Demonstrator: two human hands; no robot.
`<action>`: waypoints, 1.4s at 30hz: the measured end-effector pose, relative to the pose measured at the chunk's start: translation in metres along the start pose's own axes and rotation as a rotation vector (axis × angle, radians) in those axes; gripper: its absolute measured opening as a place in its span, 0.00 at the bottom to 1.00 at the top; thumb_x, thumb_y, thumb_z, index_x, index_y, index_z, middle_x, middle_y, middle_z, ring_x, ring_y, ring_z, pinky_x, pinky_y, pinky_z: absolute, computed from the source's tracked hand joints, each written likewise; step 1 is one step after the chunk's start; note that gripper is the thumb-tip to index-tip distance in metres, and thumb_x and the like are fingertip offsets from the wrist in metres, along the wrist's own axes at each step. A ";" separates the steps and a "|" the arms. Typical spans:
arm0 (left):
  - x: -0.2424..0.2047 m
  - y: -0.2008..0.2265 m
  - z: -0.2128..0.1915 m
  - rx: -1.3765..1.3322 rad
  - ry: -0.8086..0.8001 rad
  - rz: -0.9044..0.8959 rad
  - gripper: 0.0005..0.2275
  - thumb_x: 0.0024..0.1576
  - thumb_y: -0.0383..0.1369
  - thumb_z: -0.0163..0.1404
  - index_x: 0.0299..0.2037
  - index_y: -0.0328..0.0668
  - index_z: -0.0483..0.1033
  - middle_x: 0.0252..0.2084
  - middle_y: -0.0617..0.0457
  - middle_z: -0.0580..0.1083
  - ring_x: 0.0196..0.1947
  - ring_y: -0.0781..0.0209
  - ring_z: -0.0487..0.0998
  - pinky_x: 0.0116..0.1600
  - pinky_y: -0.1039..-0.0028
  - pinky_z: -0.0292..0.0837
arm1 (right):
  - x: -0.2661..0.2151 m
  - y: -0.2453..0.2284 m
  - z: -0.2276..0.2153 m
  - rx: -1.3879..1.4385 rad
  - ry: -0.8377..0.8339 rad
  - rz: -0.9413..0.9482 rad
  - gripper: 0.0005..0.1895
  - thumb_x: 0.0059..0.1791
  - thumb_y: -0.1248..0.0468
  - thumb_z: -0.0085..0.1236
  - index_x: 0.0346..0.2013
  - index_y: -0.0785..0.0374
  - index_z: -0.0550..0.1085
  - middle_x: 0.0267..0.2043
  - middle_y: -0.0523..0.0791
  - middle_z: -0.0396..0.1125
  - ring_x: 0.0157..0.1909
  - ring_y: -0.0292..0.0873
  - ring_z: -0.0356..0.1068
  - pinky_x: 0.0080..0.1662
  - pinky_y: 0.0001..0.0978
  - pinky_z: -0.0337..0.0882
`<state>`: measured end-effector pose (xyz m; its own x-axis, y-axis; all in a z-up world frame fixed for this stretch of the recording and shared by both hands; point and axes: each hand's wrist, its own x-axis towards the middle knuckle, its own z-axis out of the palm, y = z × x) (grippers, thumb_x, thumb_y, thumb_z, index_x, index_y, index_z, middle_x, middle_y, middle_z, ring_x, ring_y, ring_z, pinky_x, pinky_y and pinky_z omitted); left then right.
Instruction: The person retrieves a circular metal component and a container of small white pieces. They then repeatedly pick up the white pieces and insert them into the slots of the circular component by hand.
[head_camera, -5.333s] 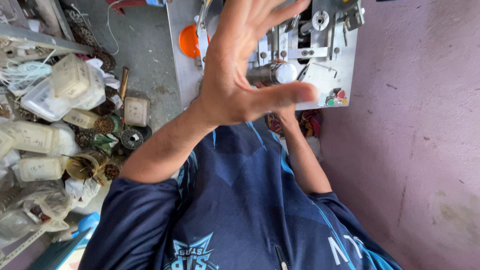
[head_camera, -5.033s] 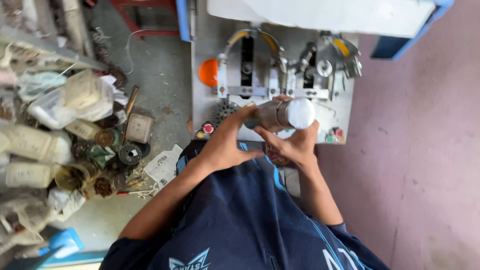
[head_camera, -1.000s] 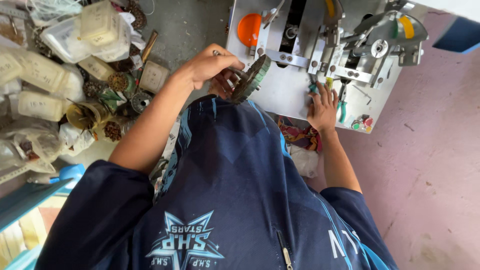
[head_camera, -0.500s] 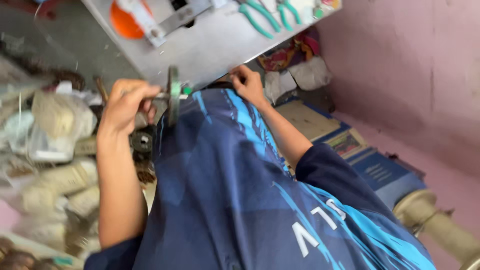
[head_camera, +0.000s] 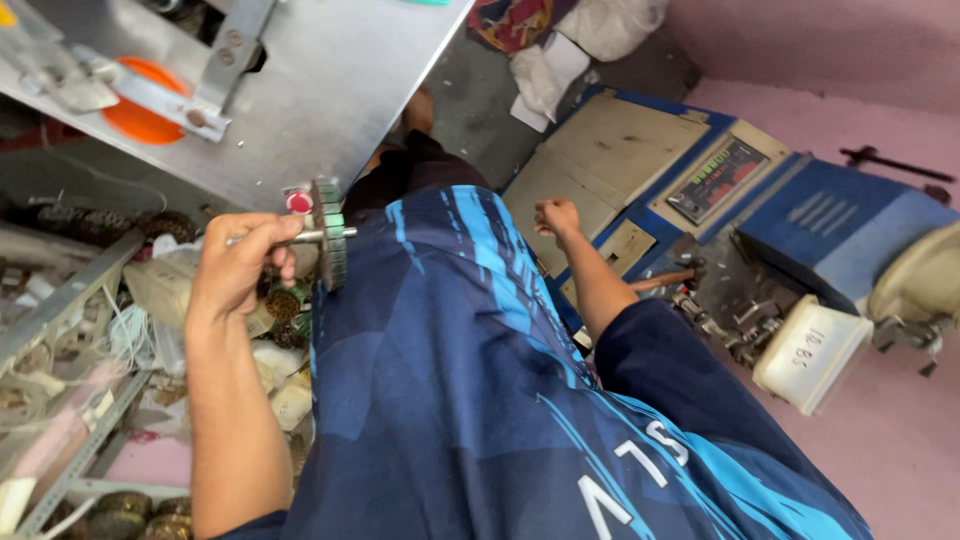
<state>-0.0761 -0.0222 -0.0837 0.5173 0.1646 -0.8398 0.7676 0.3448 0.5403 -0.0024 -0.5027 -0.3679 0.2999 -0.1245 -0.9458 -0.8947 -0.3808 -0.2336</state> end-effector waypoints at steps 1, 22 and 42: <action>-0.001 -0.004 0.000 -0.014 0.014 0.004 0.09 0.58 0.30 0.55 0.28 0.30 0.77 0.19 0.55 0.68 0.17 0.65 0.70 0.22 0.73 0.66 | -0.004 0.001 0.001 0.002 -0.023 0.012 0.07 0.50 0.63 0.56 0.40 0.62 0.75 0.26 0.44 0.70 0.23 0.40 0.71 0.27 0.32 0.70; -0.113 -0.121 -0.022 0.347 0.862 0.491 0.19 0.62 0.41 0.51 0.25 0.30 0.77 0.28 0.39 0.75 0.26 0.41 0.77 0.32 0.57 0.68 | -0.060 -0.145 0.156 -0.303 -0.383 -0.472 0.06 0.56 0.63 0.50 0.42 0.62 0.73 0.33 0.44 0.71 0.30 0.38 0.73 0.33 0.27 0.74; -0.119 -0.056 0.019 0.895 -0.185 1.128 0.22 0.65 0.53 0.51 0.36 0.39 0.78 0.61 0.28 0.69 0.34 0.45 0.82 0.39 0.61 0.78 | -0.308 0.025 0.157 0.650 -0.840 -0.725 0.36 0.42 0.67 0.72 0.63 0.70 0.67 0.59 0.47 0.70 0.62 0.44 0.70 0.65 0.40 0.70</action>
<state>-0.1737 -0.0789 -0.0134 0.9815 -0.1896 0.0267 -0.1335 -0.5775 0.8054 -0.1694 -0.3298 -0.1183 0.6961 0.6253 -0.3527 -0.6830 0.4255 -0.5936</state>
